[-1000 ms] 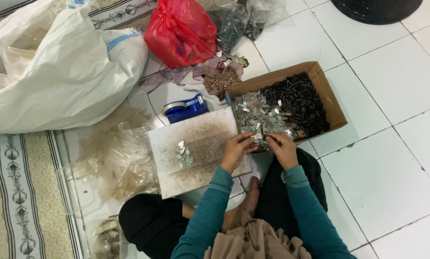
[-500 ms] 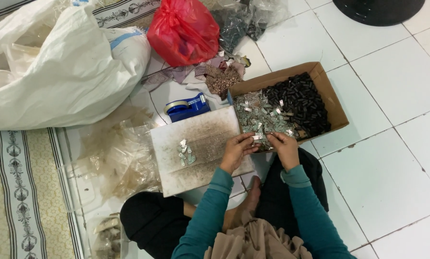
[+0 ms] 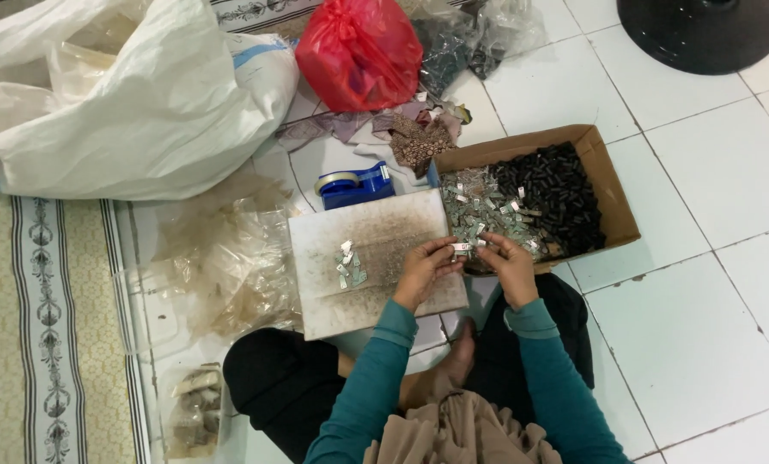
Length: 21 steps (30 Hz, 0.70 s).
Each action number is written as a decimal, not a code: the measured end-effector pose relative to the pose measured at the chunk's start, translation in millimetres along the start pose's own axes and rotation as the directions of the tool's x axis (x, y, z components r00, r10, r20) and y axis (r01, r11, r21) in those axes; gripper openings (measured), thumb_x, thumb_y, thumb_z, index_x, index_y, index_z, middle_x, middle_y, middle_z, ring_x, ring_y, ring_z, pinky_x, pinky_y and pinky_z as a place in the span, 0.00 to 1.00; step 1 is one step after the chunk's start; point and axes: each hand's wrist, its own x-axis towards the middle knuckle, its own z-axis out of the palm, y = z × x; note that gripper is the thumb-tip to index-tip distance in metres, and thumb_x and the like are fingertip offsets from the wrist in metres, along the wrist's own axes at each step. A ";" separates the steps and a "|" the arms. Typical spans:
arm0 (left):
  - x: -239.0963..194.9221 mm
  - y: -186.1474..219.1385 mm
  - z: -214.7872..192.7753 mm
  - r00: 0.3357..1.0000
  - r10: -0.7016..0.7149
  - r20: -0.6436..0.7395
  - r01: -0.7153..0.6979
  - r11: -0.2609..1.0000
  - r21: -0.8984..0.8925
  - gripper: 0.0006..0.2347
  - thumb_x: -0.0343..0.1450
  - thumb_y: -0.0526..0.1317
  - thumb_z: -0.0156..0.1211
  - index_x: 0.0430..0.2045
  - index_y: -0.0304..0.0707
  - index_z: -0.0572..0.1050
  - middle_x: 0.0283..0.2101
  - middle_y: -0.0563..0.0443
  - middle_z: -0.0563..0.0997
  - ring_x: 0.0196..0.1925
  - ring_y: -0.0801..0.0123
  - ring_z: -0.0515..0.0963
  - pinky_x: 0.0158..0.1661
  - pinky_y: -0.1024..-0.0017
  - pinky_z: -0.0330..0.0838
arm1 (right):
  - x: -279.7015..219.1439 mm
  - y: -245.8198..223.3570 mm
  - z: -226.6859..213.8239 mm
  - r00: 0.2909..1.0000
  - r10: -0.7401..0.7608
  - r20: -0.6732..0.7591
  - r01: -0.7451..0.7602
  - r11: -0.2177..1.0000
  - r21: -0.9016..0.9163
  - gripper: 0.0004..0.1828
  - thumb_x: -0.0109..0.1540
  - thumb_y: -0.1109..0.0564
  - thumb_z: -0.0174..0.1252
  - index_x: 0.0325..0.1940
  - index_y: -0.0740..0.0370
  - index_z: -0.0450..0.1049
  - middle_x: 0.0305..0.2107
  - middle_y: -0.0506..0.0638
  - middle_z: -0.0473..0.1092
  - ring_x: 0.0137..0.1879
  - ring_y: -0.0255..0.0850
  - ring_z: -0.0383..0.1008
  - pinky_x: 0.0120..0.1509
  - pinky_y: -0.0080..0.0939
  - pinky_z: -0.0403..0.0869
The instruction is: The person is assembling small metal components from a cardboard box and placing them into small plastic bags, then sealing the bags.
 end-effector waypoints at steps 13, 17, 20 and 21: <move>-44.4 38.3 -80.0 0.934 0.225 -0.278 -0.107 0.917 0.385 0.12 0.71 0.35 0.65 0.47 0.32 0.82 0.38 0.38 0.81 0.41 0.57 0.84 0.40 0.61 0.83 | 9.3 16.1 121.9 0.972 0.019 0.236 -0.055 0.988 0.146 0.19 0.59 0.61 0.70 0.54 0.66 0.80 0.31 0.53 0.77 0.33 0.36 0.77 0.37 0.34 0.78; -64.8 57.5 -93.4 0.859 0.393 -0.330 -0.140 0.798 0.586 0.11 0.71 0.33 0.63 0.46 0.31 0.83 0.42 0.31 0.84 0.48 0.48 0.84 0.45 0.57 0.80 | 5.8 13.9 157.1 0.963 0.050 0.265 -0.070 0.995 0.066 0.19 0.58 0.61 0.71 0.53 0.67 0.81 0.34 0.57 0.78 0.37 0.41 0.78 0.41 0.40 0.80; -64.4 63.4 -101.6 0.832 0.451 -0.323 -0.121 0.716 0.687 0.10 0.71 0.31 0.62 0.46 0.33 0.83 0.42 0.32 0.85 0.49 0.47 0.84 0.47 0.57 0.80 | 13.2 27.6 176.3 0.962 0.045 0.268 -0.041 0.999 -0.019 0.19 0.58 0.59 0.71 0.53 0.63 0.82 0.37 0.58 0.79 0.41 0.43 0.80 0.43 0.43 0.80; -61.6 64.0 -104.4 0.821 0.478 -0.312 -0.109 0.668 0.737 0.10 0.72 0.31 0.61 0.45 0.34 0.83 0.42 0.34 0.86 0.49 0.48 0.84 0.46 0.58 0.80 | 17.3 33.7 181.4 0.963 0.041 0.266 -0.024 0.997 -0.069 0.19 0.58 0.57 0.72 0.53 0.61 0.82 0.39 0.59 0.80 0.43 0.46 0.81 0.44 0.45 0.80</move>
